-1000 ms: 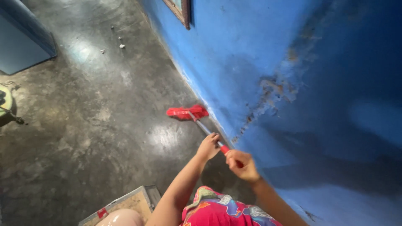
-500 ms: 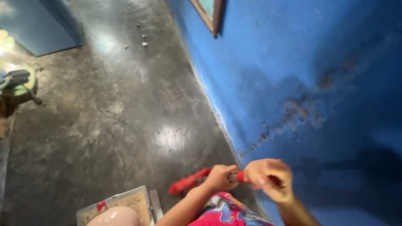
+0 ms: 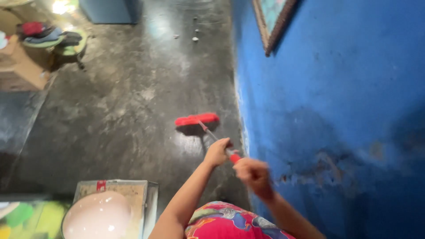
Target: The person sweeps a concrete floor with a red broom, moving debris toward a corner. They navigate around boxes, a display cabinet, and a refrigerator while continuing to sweep along the walls.
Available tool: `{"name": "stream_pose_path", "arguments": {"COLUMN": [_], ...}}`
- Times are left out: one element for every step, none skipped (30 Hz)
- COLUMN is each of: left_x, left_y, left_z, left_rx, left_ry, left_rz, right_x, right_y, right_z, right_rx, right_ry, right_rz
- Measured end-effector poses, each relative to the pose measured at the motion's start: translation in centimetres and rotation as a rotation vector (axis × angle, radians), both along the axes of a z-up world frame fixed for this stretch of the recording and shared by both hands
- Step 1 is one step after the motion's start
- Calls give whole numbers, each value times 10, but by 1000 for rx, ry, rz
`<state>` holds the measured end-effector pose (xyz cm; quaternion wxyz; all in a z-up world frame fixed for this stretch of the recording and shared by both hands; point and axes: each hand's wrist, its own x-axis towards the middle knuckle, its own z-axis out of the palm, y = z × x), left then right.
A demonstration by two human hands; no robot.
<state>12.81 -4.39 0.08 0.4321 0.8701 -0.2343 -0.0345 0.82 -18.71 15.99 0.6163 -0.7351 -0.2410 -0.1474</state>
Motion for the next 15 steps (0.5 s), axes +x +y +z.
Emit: {"name": "stream_pose_path", "arguments": {"left_x": [-5, -10, -28, -47, -67, -77, -87, -97, -104, -112, -117, -115, -118, -121, -116], "left_y": [-9, -18, -26, -35, -42, -43, -44, -46, -37, -28, -18, -15, -10, -5, -1], "left_z": [25, 50, 75, 99, 121, 108, 95, 82, 62, 43, 25, 17, 9, 2, 6], "left_rx": [-136, -272, -271, -286, -301, -299, -273, -246, -245, -158, -70, -70, -71, -70, -65], "left_ry": [-14, -31, -32, -41, -48, -48, -38, -29, -30, 15, 59, 57, -42, -143, -136], "left_rz": [-27, -53, -26, 38, 104, 132, 220, 308, 332, 376, 418, 439, 549, 657, 673], "right_x": [3, 6, 9, 11, 12, 19, 27, 34, 41, 48, 57, 60, 60, 60, 57], "right_y": [-19, -38, -37, -36, -32, -30, -28, -25, -16, -8, 2, 5, 9, 15, 20], "right_z": [22, 45, 85, 125, 164, 166, 167, 169, 158, 147, 136, 131, 125, 119, 110], "right_rx": [-62, -121, -119, 192, 502, 504, 529, 553, 553, 420, 286, 286, 291, 294, 297], "right_ry": [-88, -177, -177, -145, -98, -87, -15, 59, 67, 103, 132, 134, 176, 218, 228], "right_rz": [-108, -217, -190, -21, 148, 175, 256, 336, 359, 366, 371, 393, 513, 634, 649]}}
